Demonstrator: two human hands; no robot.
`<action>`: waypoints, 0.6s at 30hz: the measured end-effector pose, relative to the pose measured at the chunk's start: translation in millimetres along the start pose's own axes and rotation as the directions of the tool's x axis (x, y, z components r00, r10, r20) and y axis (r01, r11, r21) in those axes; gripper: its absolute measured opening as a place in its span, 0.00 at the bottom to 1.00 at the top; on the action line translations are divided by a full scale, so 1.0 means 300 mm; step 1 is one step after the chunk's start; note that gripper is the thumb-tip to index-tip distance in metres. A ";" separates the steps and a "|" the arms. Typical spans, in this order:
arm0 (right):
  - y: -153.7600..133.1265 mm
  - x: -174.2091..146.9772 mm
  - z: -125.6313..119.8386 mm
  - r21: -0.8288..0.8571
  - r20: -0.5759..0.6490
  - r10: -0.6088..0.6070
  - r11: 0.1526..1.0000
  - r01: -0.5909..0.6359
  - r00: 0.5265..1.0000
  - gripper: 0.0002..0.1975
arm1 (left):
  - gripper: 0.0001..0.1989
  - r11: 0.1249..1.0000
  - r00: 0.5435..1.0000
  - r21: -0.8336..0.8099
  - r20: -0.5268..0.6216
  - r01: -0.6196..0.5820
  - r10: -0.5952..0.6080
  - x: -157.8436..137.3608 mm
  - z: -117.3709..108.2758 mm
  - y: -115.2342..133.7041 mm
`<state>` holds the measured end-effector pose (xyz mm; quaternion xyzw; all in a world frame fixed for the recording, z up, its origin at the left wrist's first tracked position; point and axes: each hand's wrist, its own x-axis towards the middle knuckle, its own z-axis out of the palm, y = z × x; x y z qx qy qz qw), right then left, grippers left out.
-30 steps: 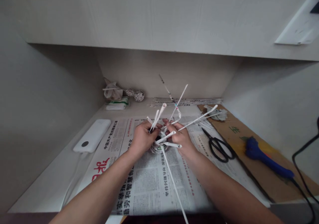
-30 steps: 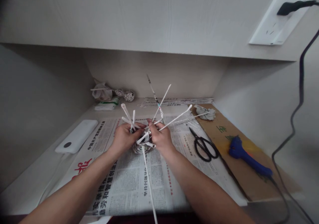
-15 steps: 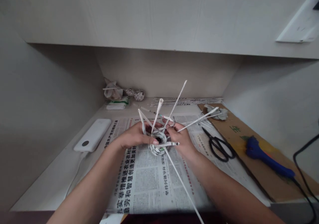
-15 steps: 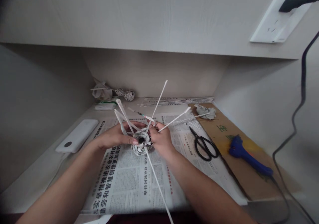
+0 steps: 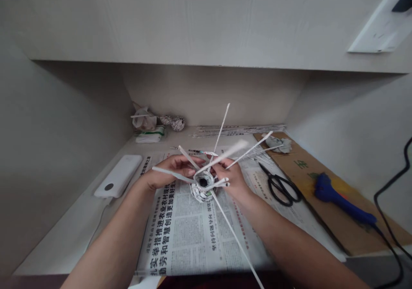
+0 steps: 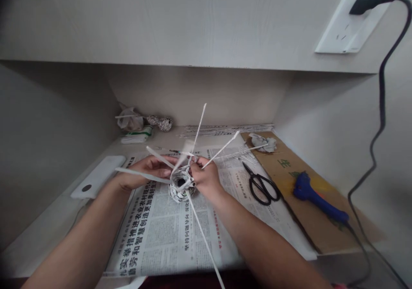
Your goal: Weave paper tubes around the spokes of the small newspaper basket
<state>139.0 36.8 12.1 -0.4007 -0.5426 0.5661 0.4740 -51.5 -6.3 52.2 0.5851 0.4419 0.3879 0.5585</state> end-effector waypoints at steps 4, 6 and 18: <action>0.001 -0.005 0.004 -0.058 0.011 -0.025 0.998 0.026 1.000 0.15 | 0.15 1.000 0.996 -0.020 -0.088 0.019 -0.021 0.010 0.016 -0.010; -0.002 -0.009 0.008 -0.069 -0.008 -0.036 0.997 0.035 0.999 0.13 | 0.15 0.999 0.989 -0.004 -0.140 0.052 -0.052 0.020 0.023 -0.022; -0.015 -0.021 0.007 -0.158 0.087 -0.144 0.975 0.156 0.986 0.11 | 0.11 0.993 0.965 0.104 -0.248 -0.062 0.087 0.061 0.066 -0.087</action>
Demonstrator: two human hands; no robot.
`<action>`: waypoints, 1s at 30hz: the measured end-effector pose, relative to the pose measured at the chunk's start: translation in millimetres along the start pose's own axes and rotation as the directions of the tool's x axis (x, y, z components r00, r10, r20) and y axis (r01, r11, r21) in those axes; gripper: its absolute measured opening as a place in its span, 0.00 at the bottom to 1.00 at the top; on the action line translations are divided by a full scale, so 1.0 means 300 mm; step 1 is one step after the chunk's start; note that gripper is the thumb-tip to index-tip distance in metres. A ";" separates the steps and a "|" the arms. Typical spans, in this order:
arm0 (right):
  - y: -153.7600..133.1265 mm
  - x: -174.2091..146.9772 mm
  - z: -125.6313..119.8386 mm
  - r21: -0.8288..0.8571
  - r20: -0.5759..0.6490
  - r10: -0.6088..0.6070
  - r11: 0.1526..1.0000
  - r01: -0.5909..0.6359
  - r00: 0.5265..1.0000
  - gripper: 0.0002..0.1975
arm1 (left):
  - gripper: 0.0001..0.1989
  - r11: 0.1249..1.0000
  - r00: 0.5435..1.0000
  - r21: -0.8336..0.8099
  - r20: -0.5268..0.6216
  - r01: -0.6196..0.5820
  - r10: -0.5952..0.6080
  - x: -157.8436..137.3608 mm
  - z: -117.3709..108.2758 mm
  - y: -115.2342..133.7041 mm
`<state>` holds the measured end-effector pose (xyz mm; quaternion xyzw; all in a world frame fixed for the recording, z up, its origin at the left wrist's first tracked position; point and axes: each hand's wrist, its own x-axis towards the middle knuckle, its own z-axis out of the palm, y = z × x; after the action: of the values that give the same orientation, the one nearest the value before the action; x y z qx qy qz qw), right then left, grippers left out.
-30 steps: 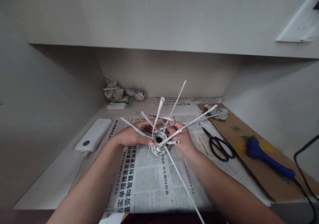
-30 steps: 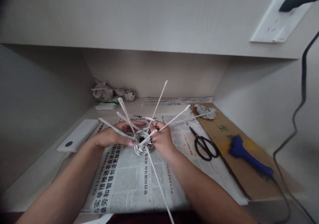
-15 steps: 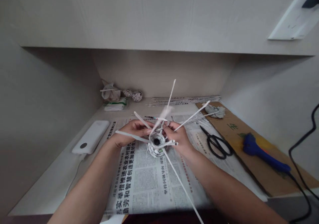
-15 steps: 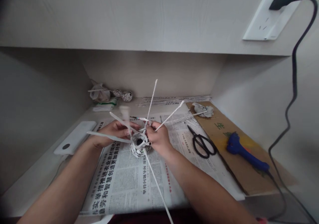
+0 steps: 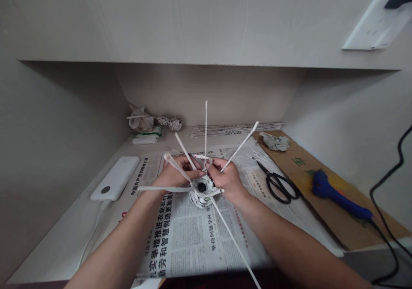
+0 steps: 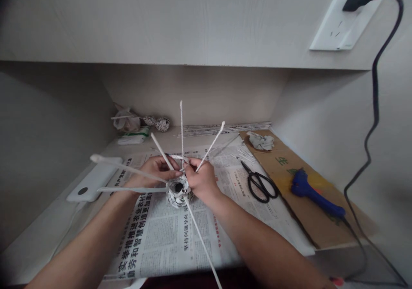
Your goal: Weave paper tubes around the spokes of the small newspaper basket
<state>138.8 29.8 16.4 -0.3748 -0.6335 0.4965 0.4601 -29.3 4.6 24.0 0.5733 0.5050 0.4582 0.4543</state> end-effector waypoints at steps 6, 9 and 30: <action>0.033 0.009 -0.002 0.030 -0.031 0.025 0.999 -0.024 0.999 0.11 | 0.09 0.997 0.996 0.083 -0.085 -0.008 0.015 -0.003 0.015 0.011; 0.020 0.010 -0.010 0.032 0.006 0.041 0.999 -0.041 0.999 0.10 | 0.10 0.999 0.997 0.043 -0.071 -0.010 0.014 -0.003 0.014 0.012; -0.021 -0.025 -0.012 -0.171 -0.019 -0.124 0.978 0.119 0.992 0.09 | 0.08 0.983 0.982 -0.101 -0.089 0.157 -0.166 -0.023 0.083 0.032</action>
<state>144.4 22.3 21.3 -0.3802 -0.6883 0.4063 0.4654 -3.7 -4.6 28.8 0.4858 0.5491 0.4702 0.4913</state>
